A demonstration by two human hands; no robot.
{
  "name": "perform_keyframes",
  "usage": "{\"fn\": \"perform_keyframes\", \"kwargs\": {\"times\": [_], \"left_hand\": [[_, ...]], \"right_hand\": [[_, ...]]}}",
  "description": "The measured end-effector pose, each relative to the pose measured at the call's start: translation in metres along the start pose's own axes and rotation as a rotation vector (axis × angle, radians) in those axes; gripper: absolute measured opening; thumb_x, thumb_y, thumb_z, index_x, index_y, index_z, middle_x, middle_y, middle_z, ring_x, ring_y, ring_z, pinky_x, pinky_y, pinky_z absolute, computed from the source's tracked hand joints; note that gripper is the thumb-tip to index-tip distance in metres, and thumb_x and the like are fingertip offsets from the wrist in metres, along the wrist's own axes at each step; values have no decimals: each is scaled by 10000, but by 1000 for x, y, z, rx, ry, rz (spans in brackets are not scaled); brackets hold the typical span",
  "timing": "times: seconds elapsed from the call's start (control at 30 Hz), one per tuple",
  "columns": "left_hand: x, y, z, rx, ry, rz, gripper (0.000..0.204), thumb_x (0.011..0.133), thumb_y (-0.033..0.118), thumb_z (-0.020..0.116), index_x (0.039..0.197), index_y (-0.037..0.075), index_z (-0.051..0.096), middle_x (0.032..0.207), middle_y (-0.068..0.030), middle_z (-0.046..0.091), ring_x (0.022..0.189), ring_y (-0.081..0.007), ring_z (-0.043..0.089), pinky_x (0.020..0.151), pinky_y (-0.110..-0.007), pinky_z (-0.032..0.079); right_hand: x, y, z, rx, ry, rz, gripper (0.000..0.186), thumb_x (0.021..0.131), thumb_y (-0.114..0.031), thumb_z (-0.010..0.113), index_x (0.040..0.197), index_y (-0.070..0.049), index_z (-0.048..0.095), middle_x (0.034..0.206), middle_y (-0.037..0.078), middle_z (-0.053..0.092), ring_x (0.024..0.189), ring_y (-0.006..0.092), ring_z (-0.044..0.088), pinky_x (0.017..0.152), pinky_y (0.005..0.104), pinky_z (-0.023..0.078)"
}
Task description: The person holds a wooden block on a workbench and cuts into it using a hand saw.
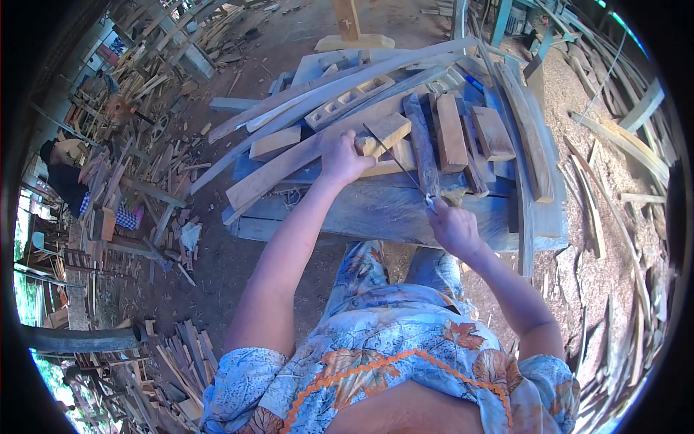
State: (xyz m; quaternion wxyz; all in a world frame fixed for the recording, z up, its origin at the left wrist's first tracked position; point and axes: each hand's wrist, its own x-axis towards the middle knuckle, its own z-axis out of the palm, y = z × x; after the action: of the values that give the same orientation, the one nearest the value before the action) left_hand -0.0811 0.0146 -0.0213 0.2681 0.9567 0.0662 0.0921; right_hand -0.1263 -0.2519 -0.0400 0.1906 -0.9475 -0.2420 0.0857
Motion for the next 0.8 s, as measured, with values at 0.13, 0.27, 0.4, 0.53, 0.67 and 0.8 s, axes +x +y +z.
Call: {"fn": "perform_keyframes", "kwargs": {"times": [0.13, 0.27, 0.4, 0.53, 0.67, 0.8], "left_hand": [[1, -9, 6, -62, 20, -9, 576, 568, 285, 776, 986, -48, 562, 766, -149, 630, 737, -267, 628, 683, -338, 478], [3, 7, 3, -15, -16, -43, 467, 558, 298, 783, 847, 12, 554, 819, -165, 632, 835, -317, 629, 753, -400, 485], [1, -6, 6, 1, 2, -35, 564, 559, 288, 792, 960, -39, 568, 766, -151, 636, 738, -271, 637, 692, -354, 487], [-1, -7, 5, -30, 41, 9, 562, 552, 292, 781, 948, -43, 565, 753, -155, 632, 734, -275, 634, 692, -355, 485], [0, -3, 2, -55, 2, -20, 476, 574, 287, 772, 876, 3, 536, 838, -165, 630, 843, -310, 628, 753, -394, 483], [1, -2, 2, -73, -41, -70, 476, 575, 284, 777, 883, 14, 535, 837, -152, 633, 839, -294, 631, 744, -381, 483]], "right_hand": [[57, -27, -13, -30, 5, -73, 203, 855, -216, 517, 943, -54, 603, 781, 177, 656, 750, 328, 651, 671, 442, 507], [110, -47, -6, -11, 109, -152, 202, 846, -204, 511, 835, -51, 642, 789, 152, 662, 766, 323, 652, 686, 426, 511], [93, -42, 4, 25, 143, -154, 172, 848, -208, 523, 894, -67, 611, 766, 150, 656, 742, 321, 650, 670, 436, 508], [24, -3, 17, -20, 82, -74, 189, 865, -231, 531, 980, -83, 551, 690, 166, 632, 650, 338, 634, 610, 465, 498], [7, 8, 12, 3, 143, -94, 208, 874, -244, 531, 1000, -78, 535, 637, 179, 609, 608, 361, 619, 577, 471, 490], [66, -28, -9, 18, 90, -109, 205, 868, -242, 529, 869, -52, 604, 734, 164, 641, 717, 344, 640, 654, 449, 503]]}}
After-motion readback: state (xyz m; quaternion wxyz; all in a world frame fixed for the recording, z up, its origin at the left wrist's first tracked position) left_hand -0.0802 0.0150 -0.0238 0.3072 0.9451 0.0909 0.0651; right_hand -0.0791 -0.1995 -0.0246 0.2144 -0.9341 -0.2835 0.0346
